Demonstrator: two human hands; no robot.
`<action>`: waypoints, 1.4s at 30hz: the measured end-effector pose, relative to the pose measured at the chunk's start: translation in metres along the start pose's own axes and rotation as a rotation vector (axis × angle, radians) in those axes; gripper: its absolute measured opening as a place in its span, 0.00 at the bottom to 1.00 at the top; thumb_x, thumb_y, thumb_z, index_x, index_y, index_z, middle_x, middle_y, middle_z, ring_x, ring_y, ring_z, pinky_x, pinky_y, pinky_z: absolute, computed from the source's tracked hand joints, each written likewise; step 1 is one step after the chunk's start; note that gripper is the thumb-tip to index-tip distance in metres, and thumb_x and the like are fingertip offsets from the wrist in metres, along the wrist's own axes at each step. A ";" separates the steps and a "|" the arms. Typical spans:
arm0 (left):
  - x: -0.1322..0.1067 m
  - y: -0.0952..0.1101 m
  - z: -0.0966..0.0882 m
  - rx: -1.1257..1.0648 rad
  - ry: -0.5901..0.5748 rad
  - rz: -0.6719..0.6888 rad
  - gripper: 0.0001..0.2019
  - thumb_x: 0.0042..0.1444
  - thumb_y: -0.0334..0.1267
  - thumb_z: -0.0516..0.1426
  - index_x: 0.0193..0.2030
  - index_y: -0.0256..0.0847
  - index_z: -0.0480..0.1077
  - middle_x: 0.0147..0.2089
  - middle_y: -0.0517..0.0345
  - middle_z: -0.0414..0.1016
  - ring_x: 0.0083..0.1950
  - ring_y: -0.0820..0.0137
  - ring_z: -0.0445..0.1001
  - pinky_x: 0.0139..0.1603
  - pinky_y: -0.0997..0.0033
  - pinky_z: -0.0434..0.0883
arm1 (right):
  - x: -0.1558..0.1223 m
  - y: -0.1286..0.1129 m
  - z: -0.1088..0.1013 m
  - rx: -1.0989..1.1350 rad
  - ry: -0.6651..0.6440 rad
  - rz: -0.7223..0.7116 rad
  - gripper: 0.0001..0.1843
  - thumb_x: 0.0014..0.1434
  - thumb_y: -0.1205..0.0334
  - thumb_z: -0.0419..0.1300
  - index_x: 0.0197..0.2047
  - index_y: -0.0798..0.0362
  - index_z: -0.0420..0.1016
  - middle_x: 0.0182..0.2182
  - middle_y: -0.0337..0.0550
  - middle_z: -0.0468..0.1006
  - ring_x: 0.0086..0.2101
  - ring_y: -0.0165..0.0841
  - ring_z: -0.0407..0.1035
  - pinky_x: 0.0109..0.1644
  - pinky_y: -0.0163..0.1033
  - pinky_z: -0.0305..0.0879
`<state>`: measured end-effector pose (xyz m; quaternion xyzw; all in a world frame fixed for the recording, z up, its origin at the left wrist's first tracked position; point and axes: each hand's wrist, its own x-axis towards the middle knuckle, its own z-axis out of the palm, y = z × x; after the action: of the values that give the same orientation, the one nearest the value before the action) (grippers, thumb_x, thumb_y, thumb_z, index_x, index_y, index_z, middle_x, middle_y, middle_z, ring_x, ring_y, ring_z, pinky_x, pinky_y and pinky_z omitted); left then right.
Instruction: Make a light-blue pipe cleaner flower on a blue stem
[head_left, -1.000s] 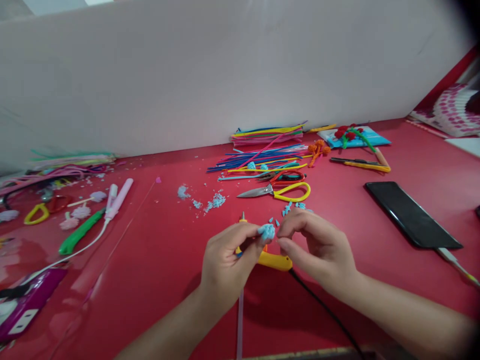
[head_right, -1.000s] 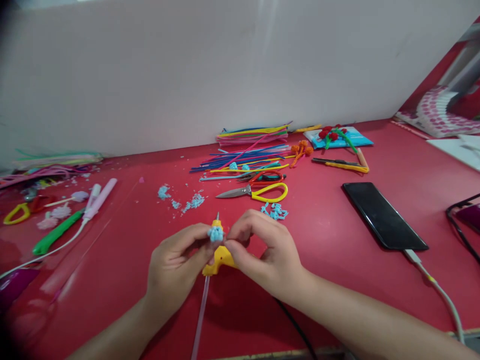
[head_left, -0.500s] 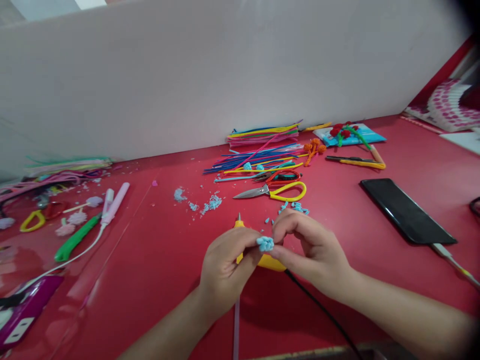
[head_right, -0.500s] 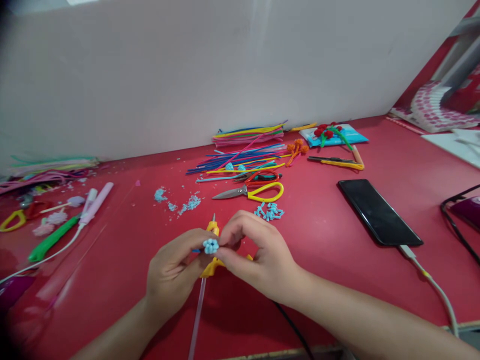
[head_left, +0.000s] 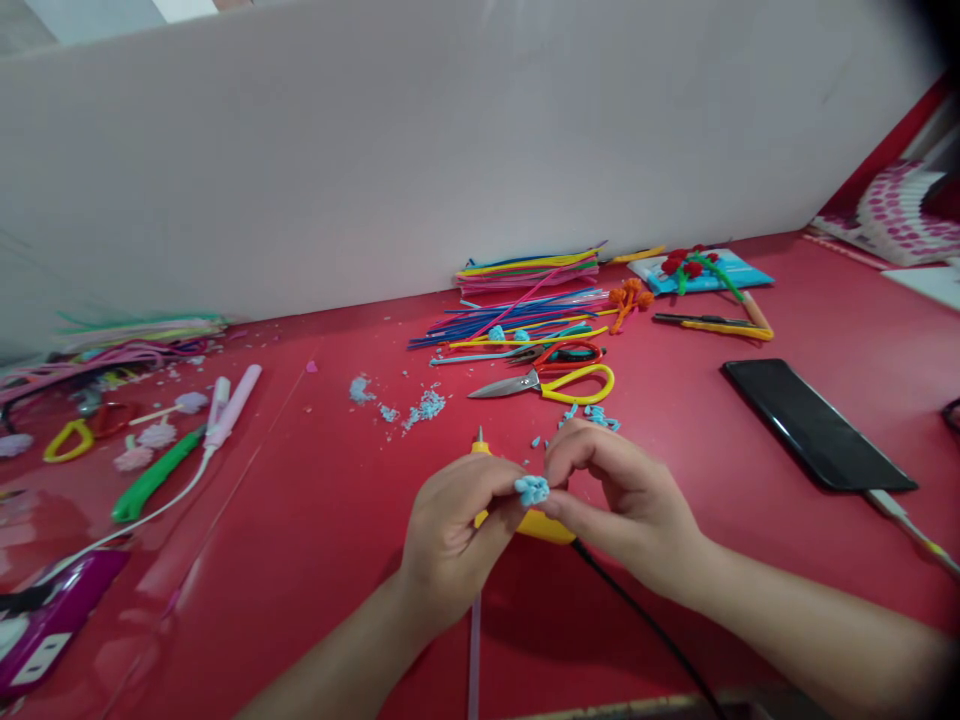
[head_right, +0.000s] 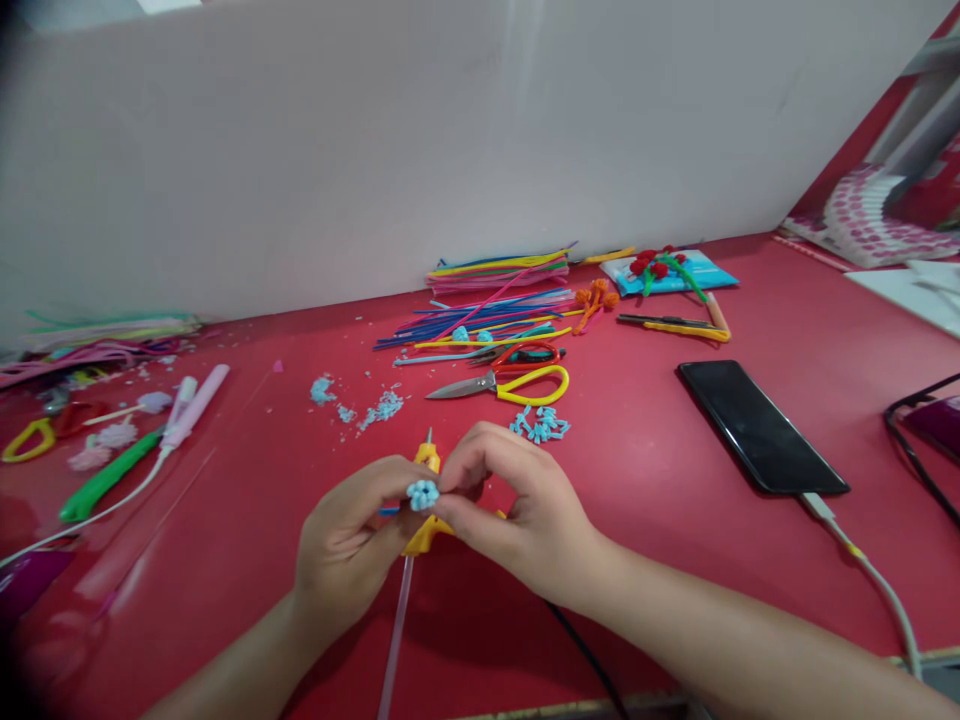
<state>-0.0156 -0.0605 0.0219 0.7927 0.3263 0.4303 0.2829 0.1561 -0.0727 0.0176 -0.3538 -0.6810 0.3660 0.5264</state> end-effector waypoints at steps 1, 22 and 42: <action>0.000 0.000 0.000 0.009 0.002 0.000 0.07 0.55 0.31 0.55 0.37 0.44 0.74 0.34 0.55 0.77 0.33 0.70 0.73 0.35 0.74 0.69 | 0.000 0.000 0.000 -0.001 -0.001 0.001 0.04 0.56 0.67 0.59 0.31 0.52 0.67 0.27 0.38 0.69 0.30 0.29 0.64 0.35 0.36 0.63; 0.013 -0.006 -0.016 0.068 0.268 -0.307 0.05 0.54 0.36 0.57 0.32 0.41 0.74 0.34 0.57 0.75 0.35 0.70 0.72 0.35 0.74 0.68 | -0.003 0.022 0.017 -0.907 -0.496 -0.042 0.15 0.53 0.56 0.59 0.41 0.56 0.71 0.38 0.48 0.70 0.41 0.41 0.61 0.44 0.45 0.58; 0.021 -0.024 -0.018 -0.546 0.253 -0.685 0.09 0.52 0.40 0.57 0.31 0.35 0.71 0.21 0.59 0.71 0.16 0.81 0.57 0.16 0.80 0.51 | 0.006 0.012 -0.014 -0.466 0.000 -0.008 0.07 0.52 0.67 0.57 0.35 0.50 0.66 0.32 0.42 0.69 0.31 0.33 0.65 0.33 0.36 0.63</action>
<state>-0.0293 -0.0268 0.0237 0.4768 0.4761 0.4757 0.5654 0.1699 -0.0606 0.0125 -0.4631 -0.7484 0.1970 0.4320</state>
